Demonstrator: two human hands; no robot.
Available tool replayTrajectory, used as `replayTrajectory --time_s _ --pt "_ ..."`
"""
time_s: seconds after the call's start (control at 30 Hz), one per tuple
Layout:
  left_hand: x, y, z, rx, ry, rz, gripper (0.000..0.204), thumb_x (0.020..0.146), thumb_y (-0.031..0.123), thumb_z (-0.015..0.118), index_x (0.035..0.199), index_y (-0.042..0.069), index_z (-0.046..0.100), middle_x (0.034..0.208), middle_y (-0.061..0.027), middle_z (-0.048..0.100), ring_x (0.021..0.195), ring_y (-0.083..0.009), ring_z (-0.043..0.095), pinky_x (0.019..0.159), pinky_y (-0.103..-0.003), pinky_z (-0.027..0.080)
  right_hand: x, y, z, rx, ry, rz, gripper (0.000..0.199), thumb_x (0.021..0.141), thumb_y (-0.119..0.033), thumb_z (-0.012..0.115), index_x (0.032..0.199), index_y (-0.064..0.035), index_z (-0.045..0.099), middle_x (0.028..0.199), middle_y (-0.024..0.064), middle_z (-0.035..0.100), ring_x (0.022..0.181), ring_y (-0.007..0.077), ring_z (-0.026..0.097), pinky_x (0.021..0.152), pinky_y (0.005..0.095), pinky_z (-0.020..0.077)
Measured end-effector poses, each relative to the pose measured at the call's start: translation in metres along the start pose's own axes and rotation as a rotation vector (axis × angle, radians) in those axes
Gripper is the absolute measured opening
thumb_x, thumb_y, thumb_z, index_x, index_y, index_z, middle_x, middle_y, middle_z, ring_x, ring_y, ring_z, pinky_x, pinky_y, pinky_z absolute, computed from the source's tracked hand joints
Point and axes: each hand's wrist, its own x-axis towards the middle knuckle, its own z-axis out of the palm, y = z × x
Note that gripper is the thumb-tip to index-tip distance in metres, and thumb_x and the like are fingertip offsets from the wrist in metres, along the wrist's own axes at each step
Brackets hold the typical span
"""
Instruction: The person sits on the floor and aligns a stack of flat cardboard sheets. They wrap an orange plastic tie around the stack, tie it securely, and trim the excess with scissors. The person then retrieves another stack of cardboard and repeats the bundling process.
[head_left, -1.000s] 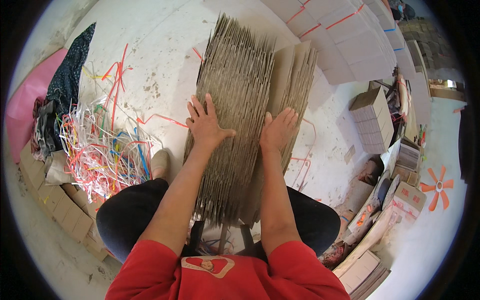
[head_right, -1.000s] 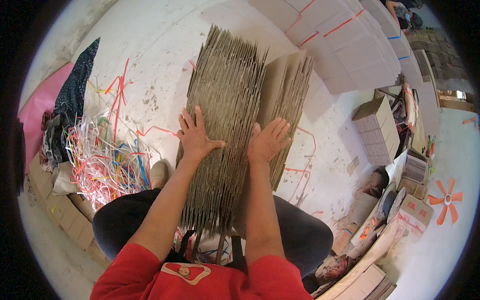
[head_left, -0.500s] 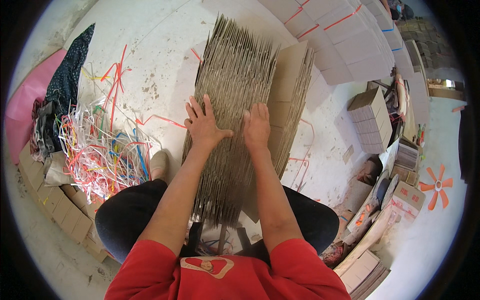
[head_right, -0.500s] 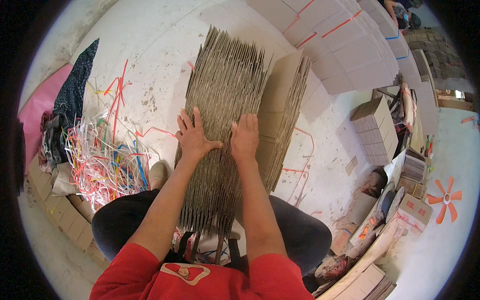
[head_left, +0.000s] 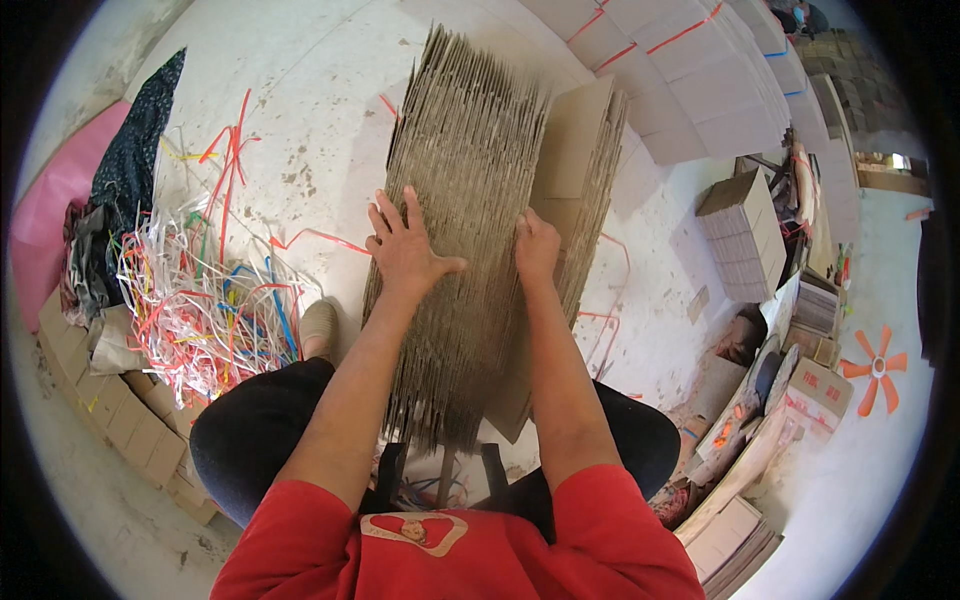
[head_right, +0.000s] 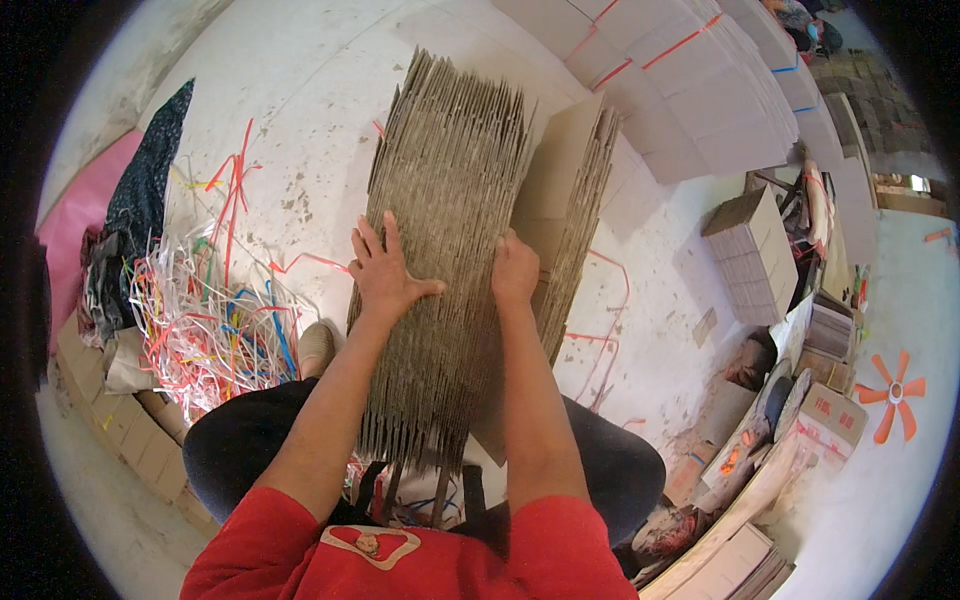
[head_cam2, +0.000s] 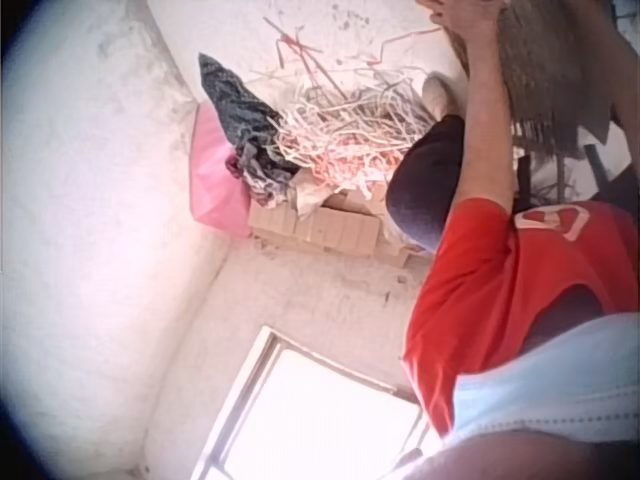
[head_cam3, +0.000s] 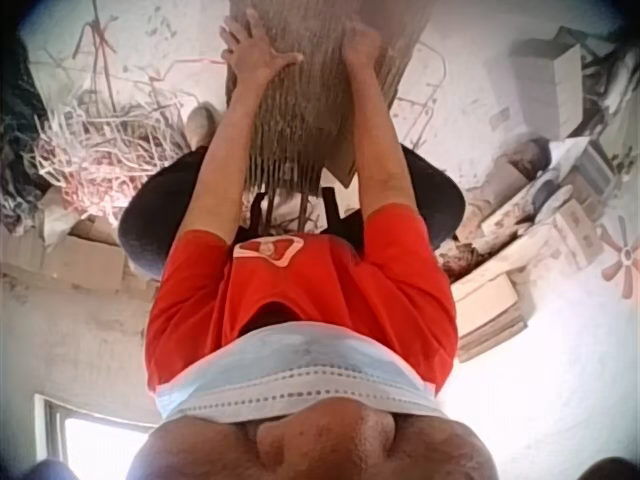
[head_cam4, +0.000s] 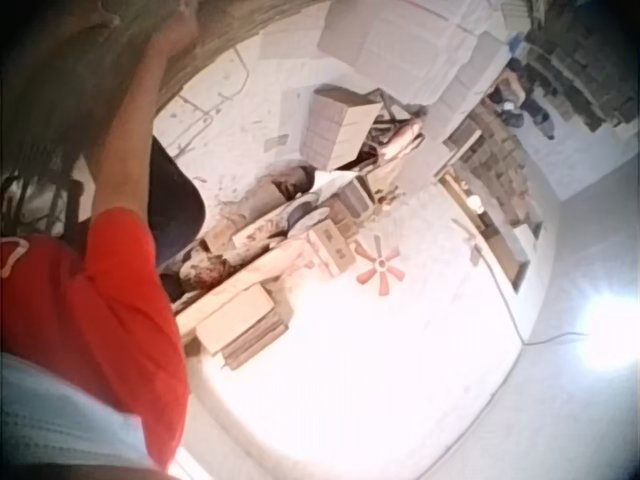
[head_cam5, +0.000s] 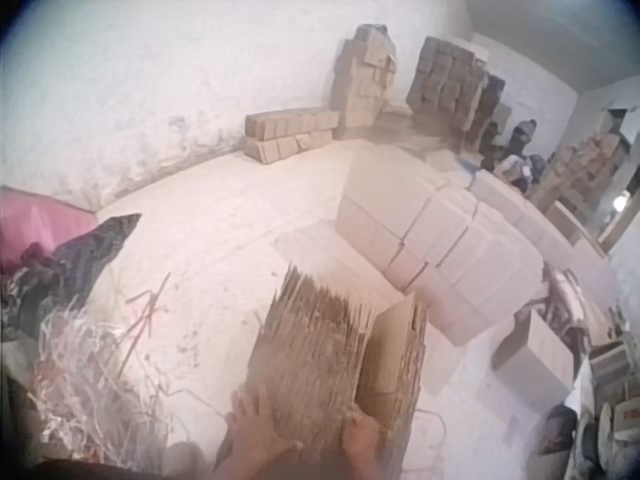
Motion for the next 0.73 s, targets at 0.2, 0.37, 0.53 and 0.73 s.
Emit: replayTrajectory --time_s 0.2,0.37,0.53,0.73 --pt "-0.001 -0.002 0.0 -0.034 0.034 0.012 0.134 0.047 0.049 0.085 0.146 0.012 0.003 0.146 -0.0292 0.004 0.134 -0.0468 0.01 0.098 -0.059 0.026 -0.002 0.017 -0.027 -0.416 0.352 -0.146 0.042 0.085 -0.02 0.056 0.125 -0.0104 0.047 0.121 0.0158 0.052 0.115 0.0354 0.047 0.087 0.0475 0.0431" --pt "-0.002 -0.003 0.0 -0.039 0.034 0.014 0.133 0.046 0.048 0.085 0.145 0.012 0.004 0.146 -0.0295 0.003 0.134 -0.0475 0.01 0.097 -0.06 0.026 -0.012 0.024 -0.03 -0.536 0.378 0.229 0.08 0.077 -0.019 0.066 0.141 -0.0084 0.019 0.13 0.0212 0.042 0.122 0.036 0.04 0.092 0.0542 0.0384" --pt "-0.001 -0.001 -0.001 0.01 -0.004 0.0 0.131 0.05 0.05 0.083 0.145 0.011 0.002 0.147 -0.0281 0.003 0.135 -0.045 0.009 0.096 -0.054 0.028 -0.006 0.022 -0.045 -0.277 0.016 0.439 0.091 0.075 -0.018 0.069 0.143 -0.0064 0.009 0.117 0.0213 0.05 0.103 0.0357 0.055 0.082 0.0466 0.0466" --pt "-0.001 0.001 -0.004 0.022 -0.043 -0.021 0.129 0.051 0.052 0.082 0.146 0.012 0.004 0.147 -0.0277 0.002 0.137 -0.0434 0.005 0.097 -0.055 0.027 -0.024 -0.008 -0.053 -0.307 0.084 0.493 0.085 0.072 -0.015 0.067 0.142 -0.0101 0.018 0.119 0.0213 0.051 0.102 0.036 0.056 0.082 0.0445 0.0473"
